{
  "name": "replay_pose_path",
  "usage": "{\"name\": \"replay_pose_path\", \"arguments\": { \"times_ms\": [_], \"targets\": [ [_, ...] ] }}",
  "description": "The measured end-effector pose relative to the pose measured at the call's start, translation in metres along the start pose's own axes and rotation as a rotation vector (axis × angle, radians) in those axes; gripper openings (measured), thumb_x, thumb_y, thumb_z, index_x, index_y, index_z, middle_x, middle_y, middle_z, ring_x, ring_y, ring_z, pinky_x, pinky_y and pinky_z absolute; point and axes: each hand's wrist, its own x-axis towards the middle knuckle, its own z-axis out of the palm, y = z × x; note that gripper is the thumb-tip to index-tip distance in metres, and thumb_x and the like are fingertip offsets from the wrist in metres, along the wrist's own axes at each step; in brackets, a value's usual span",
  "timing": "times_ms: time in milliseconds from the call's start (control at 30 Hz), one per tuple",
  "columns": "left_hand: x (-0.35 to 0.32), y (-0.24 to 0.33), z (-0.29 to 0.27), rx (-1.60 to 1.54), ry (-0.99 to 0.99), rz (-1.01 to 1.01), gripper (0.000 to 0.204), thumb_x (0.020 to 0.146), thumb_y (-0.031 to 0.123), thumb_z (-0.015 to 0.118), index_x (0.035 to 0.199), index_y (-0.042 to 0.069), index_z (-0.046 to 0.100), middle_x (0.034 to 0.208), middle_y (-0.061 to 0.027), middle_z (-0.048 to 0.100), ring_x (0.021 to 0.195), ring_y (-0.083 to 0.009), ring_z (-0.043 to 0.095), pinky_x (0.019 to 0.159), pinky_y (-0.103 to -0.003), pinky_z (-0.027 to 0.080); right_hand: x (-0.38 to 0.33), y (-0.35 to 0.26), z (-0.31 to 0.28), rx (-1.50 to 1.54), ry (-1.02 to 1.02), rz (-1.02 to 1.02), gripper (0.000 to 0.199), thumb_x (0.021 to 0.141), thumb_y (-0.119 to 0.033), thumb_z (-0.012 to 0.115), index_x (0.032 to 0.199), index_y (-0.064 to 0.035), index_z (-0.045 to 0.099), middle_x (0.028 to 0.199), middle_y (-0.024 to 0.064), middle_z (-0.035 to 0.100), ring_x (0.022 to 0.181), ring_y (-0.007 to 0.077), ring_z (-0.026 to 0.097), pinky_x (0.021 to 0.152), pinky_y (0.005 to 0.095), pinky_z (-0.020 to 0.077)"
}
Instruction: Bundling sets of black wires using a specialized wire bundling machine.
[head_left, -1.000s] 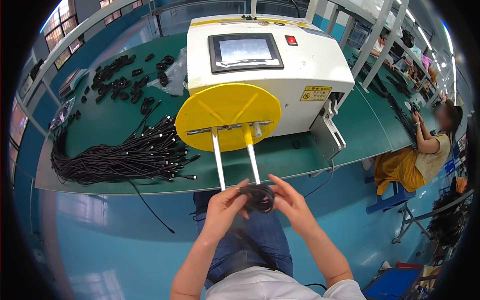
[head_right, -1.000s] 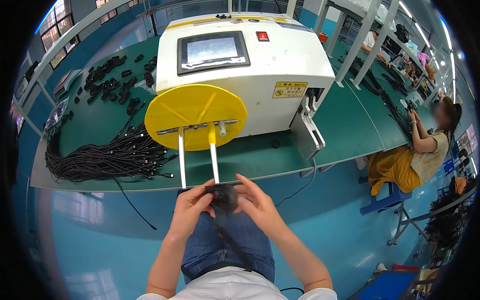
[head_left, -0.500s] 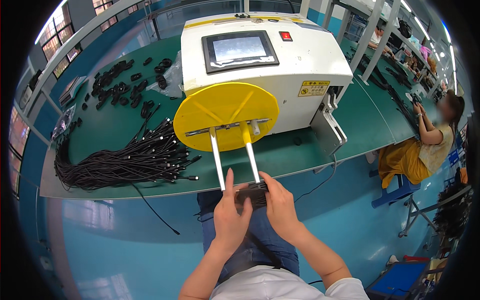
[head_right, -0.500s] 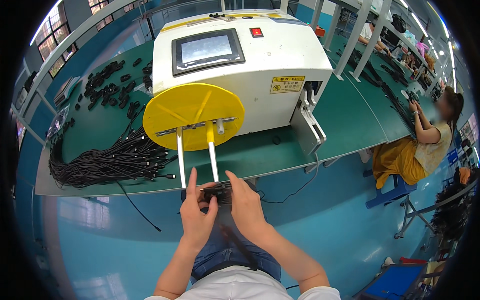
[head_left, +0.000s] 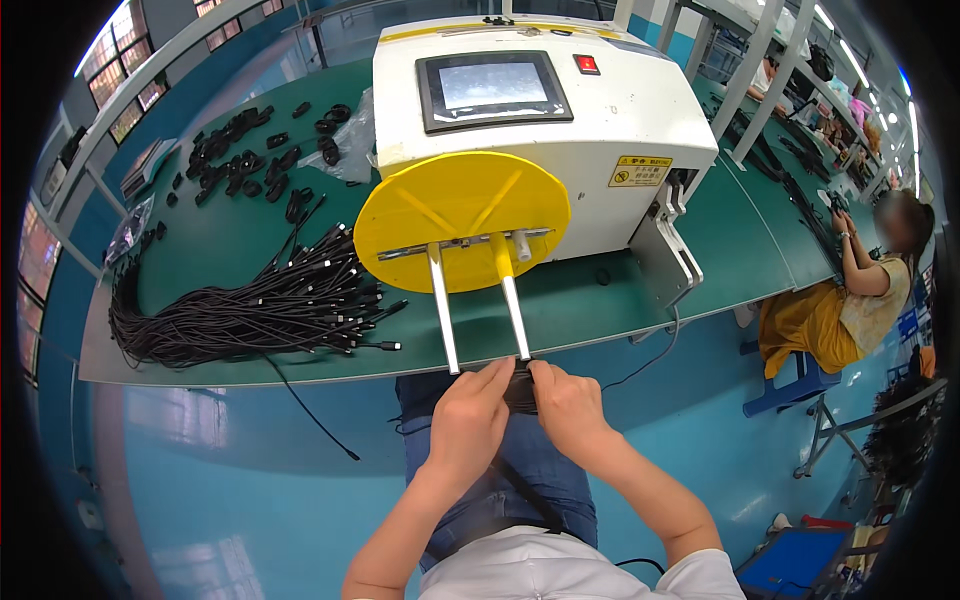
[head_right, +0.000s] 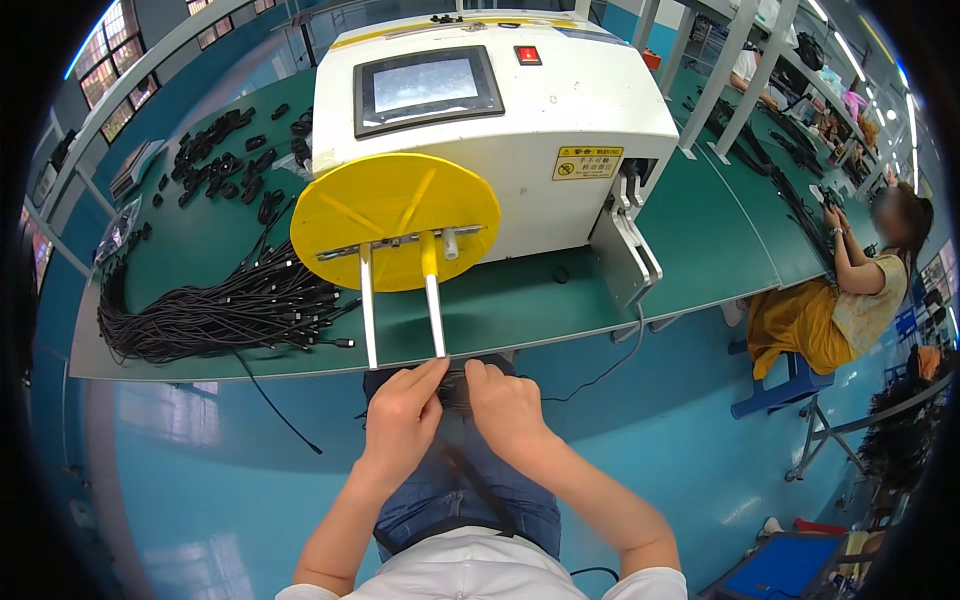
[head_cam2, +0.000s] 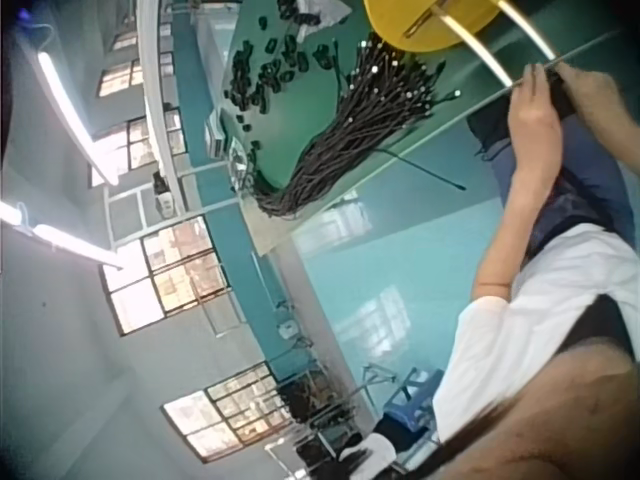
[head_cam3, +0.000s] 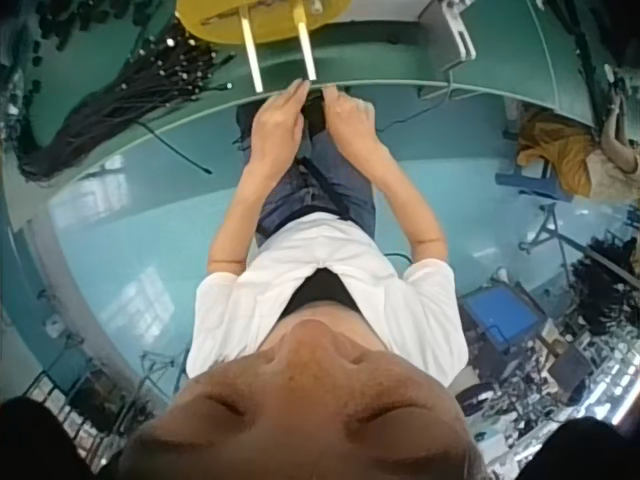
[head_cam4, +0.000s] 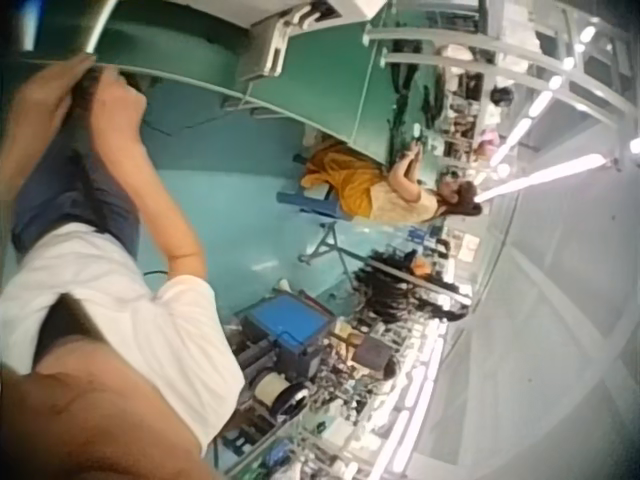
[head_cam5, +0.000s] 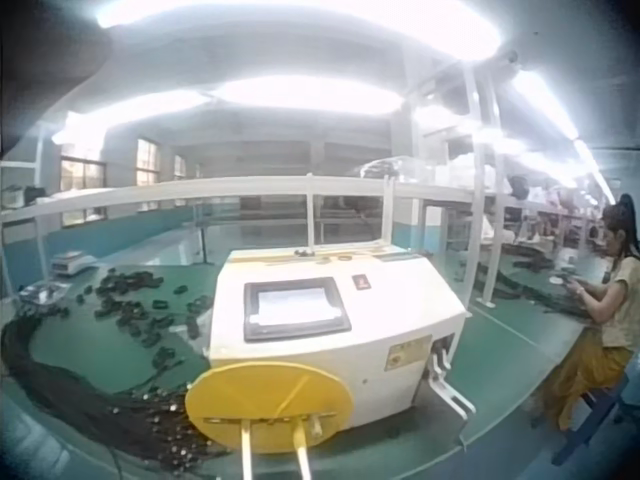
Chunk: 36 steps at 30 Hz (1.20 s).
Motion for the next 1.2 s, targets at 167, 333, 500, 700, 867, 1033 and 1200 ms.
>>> {"name": "replay_pose_path", "arguments": {
  "times_ms": [167, 333, 500, 700, 867, 1033, 1200],
  "targets": [
    [-0.001, -0.003, 0.001, -0.089, 0.052, -0.032, 0.043, 0.067, -0.011, 0.058, 0.11, -0.003, 0.062, 0.099, -0.0154, 0.063, 0.081, -0.0308, 0.059, 0.075, -0.035, 0.05, 0.005, 0.001, -0.007, 0.109, 0.153, -0.124, 0.025, 0.078, 0.004, 0.056, 0.103, 0.0031, 0.053, 0.076, 0.017, 0.06, 0.058, 0.0285, 0.061, 0.047, 0.037, 0.0468],
    [-0.002, -0.01, -0.008, -0.134, 0.009, -0.036, 0.043, 0.071, -0.012, 0.057, 0.113, -0.001, 0.061, 0.099, -0.0145, 0.064, 0.081, -0.0246, 0.062, 0.071, -0.031, 0.051, 0.006, -0.005, -0.015, 0.853, -0.154, 0.293, 0.04, 0.08, 0.004, 0.057, 0.118, 0.0015, 0.048, 0.08, 0.012, 0.06, 0.06, 0.016, 0.06, 0.047, 0.0267, 0.0444],
    [-0.007, -0.009, -0.003, -0.544, 0.113, -0.45, 0.045, 0.075, -0.013, 0.056, 0.117, 0.002, 0.06, 0.101, -0.0113, 0.064, 0.085, -0.0149, 0.062, 0.071, -0.025, 0.052, -0.003, -0.012, -0.016, 1.221, -0.089, 0.346, 0.054, 0.079, 0.005, 0.059, 0.129, -0.0012, 0.038, 0.086, 0.0114, 0.061, 0.064, 0.0125, 0.058, 0.05, 0.0216, 0.0429],
    [-0.014, -0.015, 0.002, -0.703, 0.11, -0.571, 0.046, 0.076, -0.01, 0.061, 0.12, 0.004, 0.059, 0.106, -0.0121, 0.062, 0.082, -0.0185, 0.064, 0.067, -0.026, 0.053, -0.007, -0.015, -0.027, 1.567, -0.269, 0.334, 0.055, 0.076, 0.007, 0.062, 0.125, -0.0009, 0.038, 0.086, 0.0134, 0.063, 0.063, 0.0128, 0.057, 0.052, 0.0201, 0.0422],
    [-0.011, -0.011, -0.004, -0.32, 0.056, -0.266, 0.049, 0.07, -0.016, 0.06, 0.115, 0.002, 0.062, 0.107, -0.012, 0.063, 0.083, -0.0168, 0.064, 0.069, -0.025, 0.054, -0.014, -0.007, -0.02, 1.575, -0.332, 0.384, 0.055, 0.072, 0.01, 0.065, 0.12, 0.001, 0.04, 0.083, 0.0148, 0.064, 0.063, 0.0145, 0.06, 0.051, 0.0216, 0.0457],
    [-0.014, -0.021, 0.001, -0.094, 0.111, -0.023, 0.047, 0.063, -0.014, 0.065, 0.107, 0.0, 0.064, 0.099, -0.0139, 0.066, 0.079, -0.0225, 0.066, 0.067, -0.029, 0.055, -0.014, -0.01, -0.021, 1.506, -0.367, 0.483, 0.051, 0.073, 0.01, 0.065, 0.117, 0.0023, 0.04, 0.084, 0.0166, 0.065, 0.065, 0.0178, 0.064, 0.055, 0.0251, 0.0522],
    [-0.019, -0.02, 0.002, 0.021, 0.114, 0.021, 0.045, 0.06, -0.011, 0.067, 0.104, 0.0, 0.065, 0.095, -0.0146, 0.067, 0.077, -0.0268, 0.066, 0.067, -0.031, 0.055, -0.02, -0.014, -0.025, 1.336, -0.388, 0.522, 0.042, 0.078, 0.005, 0.065, 0.114, 0.0032, 0.043, 0.088, 0.0154, 0.065, 0.072, 0.0186, 0.066, 0.06, 0.0247, 0.053]
  ]
}}
